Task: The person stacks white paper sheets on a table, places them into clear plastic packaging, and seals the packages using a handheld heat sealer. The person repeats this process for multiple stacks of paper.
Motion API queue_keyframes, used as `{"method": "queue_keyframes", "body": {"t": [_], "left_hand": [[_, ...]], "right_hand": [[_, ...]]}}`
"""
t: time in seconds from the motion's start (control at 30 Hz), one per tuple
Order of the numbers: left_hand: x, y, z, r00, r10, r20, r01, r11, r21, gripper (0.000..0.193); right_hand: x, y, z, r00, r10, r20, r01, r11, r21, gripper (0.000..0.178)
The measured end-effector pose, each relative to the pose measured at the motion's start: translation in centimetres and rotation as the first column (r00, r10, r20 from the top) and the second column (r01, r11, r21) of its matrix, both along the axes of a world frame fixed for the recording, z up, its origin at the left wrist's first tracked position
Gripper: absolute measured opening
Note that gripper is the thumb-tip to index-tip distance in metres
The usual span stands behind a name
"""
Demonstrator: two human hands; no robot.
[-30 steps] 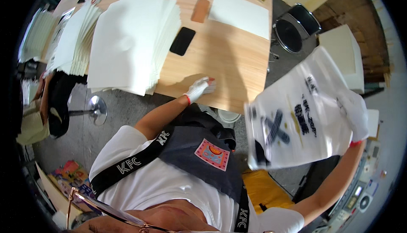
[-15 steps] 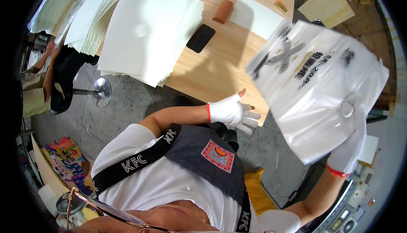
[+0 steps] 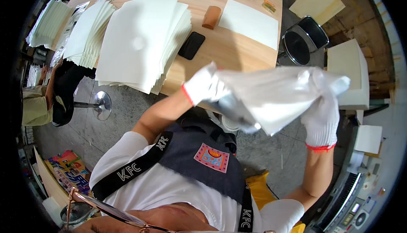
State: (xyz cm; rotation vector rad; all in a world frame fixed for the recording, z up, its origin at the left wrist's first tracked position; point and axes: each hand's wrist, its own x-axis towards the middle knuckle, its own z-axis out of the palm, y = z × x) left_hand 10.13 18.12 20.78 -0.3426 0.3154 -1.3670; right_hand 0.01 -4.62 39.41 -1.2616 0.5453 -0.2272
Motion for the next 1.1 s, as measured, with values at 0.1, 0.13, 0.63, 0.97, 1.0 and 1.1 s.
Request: {"method": "queue_keyframes", "body": {"t": [0.1,0.13,0.63,0.97,1.0,1.1], "left_hand": [[5.7,-2.7,1.2,0.946,0.222,0.235,-0.268,0.945,0.187,0.046],[7.8,-3.4,1.2,0.909,0.272,0.317,-0.356,0.902,0.245,0.047],[-3.9,5.7,-22.6,0.566,-0.39,0.726,-0.532,0.501,0.683,0.046],[-3.8,6.6,-23.7,0.458,-0.547,0.701,-0.653,0.328,0.683,0.044],[-3.6,6.5,-23.3,0.431,-0.584,0.688,-0.672,0.302,0.676,0.044],[-3.4,7.3,-19.1,0.202,-0.825,0.527,-0.728,0.233,0.645,0.055]], "right_hand": [[0.0,2.1,1.5,0.99,-0.044,0.136,0.048,0.999,-0.027,0.035],[-0.1,2.7,1.6,0.983,-0.073,0.168,0.077,0.997,-0.016,0.035],[-5.3,10.9,-41.1,0.961,-0.089,-0.261,0.258,0.626,0.736,0.031],[-7.4,9.0,-38.2,0.901,0.355,-0.247,-0.049,0.651,0.758,0.051],[-7.7,8.2,-37.3,0.84,0.478,-0.255,-0.098,0.597,0.796,0.053],[-7.7,6.6,-33.2,0.735,0.656,-0.173,-0.385,0.613,0.69,0.054]]}}
